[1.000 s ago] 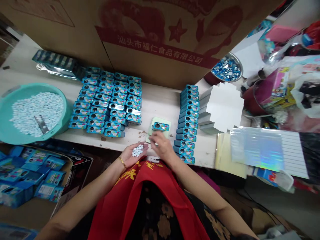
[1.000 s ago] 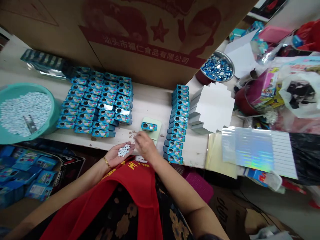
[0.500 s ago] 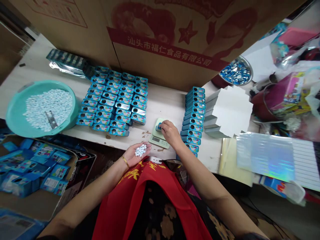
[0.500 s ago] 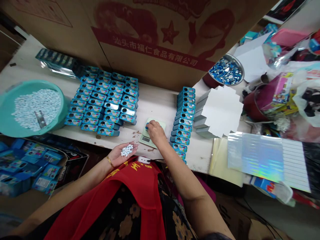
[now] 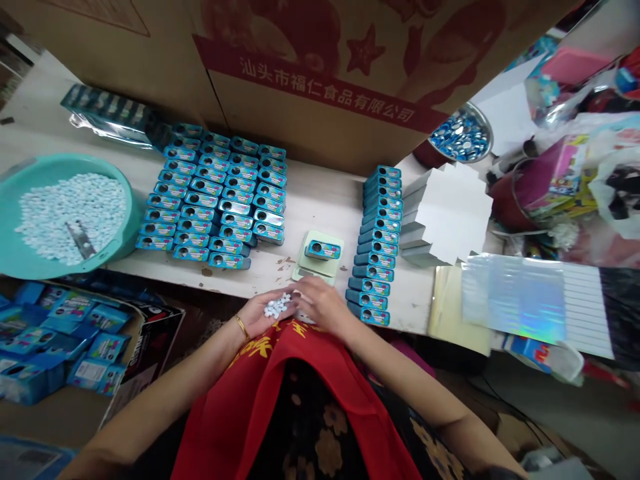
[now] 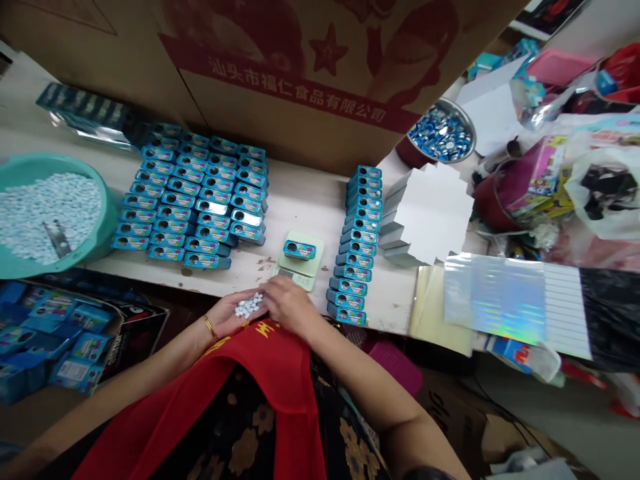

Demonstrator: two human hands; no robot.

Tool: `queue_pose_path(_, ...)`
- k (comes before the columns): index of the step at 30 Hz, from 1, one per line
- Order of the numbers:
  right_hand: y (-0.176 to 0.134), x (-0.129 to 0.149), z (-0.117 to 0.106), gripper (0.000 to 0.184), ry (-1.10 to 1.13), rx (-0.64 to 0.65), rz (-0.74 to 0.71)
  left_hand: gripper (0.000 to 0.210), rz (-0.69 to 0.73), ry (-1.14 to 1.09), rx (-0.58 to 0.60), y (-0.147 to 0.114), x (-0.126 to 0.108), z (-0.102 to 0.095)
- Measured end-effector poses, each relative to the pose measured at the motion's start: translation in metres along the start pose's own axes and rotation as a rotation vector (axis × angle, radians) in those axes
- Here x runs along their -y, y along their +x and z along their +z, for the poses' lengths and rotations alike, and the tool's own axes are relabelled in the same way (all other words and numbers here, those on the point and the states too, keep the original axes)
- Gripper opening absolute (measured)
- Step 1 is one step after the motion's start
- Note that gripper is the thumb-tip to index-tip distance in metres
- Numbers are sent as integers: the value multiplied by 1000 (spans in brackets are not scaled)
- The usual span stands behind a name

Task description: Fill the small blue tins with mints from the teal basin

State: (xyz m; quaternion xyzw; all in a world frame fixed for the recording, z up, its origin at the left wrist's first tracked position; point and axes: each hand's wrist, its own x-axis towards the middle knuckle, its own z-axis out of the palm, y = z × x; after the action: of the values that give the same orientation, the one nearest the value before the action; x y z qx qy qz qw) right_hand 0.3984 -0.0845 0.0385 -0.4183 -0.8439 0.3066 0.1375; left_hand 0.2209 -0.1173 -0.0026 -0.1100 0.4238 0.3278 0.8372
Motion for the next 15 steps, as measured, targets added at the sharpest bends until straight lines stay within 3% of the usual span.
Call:
queue_pose_path(2, -2, 17, 15, 28, -57, 133, -14, 17, 21, 62, -6, -1, 4, 1)
queue_pose_path(5, -3, 24, 27, 26, -114, 226, 3, 17, 27, 162, 31, -3, 8, 2)
queue_pose_path(9, -5, 18, 28, 20, -136, 258, -29, 20, 8, 212, 100, -4, 8, -1)
queue_pose_path(15, -6, 14, 33, 13, -153, 236, 51, 24, -8, 203, 69, -3, 7, -1)
